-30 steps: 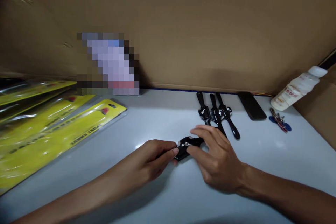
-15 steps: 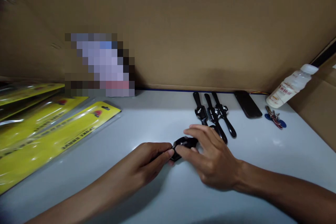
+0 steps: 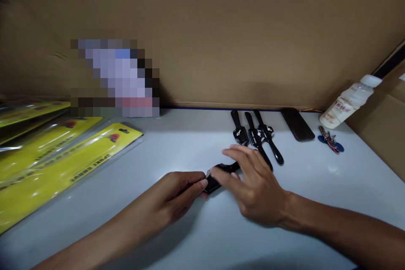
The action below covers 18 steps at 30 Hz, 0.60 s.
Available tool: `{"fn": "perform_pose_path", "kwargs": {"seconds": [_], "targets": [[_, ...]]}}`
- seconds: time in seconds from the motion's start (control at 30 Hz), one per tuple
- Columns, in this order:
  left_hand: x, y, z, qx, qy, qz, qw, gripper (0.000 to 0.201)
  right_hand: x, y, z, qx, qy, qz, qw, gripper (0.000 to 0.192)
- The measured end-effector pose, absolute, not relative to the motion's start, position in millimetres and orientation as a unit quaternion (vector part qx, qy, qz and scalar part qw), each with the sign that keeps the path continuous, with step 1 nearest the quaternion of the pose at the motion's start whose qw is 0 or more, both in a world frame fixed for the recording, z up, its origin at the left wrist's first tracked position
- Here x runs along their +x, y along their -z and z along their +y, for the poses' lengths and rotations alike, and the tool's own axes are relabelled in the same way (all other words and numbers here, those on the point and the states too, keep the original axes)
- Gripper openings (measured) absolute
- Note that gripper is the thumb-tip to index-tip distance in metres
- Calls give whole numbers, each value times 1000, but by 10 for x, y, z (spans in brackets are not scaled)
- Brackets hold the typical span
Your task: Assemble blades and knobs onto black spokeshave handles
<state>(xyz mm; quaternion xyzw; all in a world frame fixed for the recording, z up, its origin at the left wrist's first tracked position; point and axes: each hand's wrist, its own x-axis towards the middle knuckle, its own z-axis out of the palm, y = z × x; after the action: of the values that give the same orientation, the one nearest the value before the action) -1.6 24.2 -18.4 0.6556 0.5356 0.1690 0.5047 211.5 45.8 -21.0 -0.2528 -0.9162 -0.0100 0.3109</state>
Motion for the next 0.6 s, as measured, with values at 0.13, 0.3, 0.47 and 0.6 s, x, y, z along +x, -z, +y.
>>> {"fn": "perform_pose_path", "kwargs": {"seconds": [0.13, 0.3, 0.47, 0.6], "targets": [[-7, 175, 244, 653, -170, 534, 509, 38, 2114, 215, 460, -240, 15, -918, 316, 36], [5, 133, 247, 644, -171, 548, 505, 38, 2100, 212, 466, -276, 25, -909, 311, 38], [9, 140, 245, 653, -181, 537, 503, 37, 2113, 208, 463, -213, 17, -928, 305, 35], [11, 153, 239, 653, -184, 542, 495, 36, 2121, 214, 458, -254, 6, -914, 316, 35]]}}
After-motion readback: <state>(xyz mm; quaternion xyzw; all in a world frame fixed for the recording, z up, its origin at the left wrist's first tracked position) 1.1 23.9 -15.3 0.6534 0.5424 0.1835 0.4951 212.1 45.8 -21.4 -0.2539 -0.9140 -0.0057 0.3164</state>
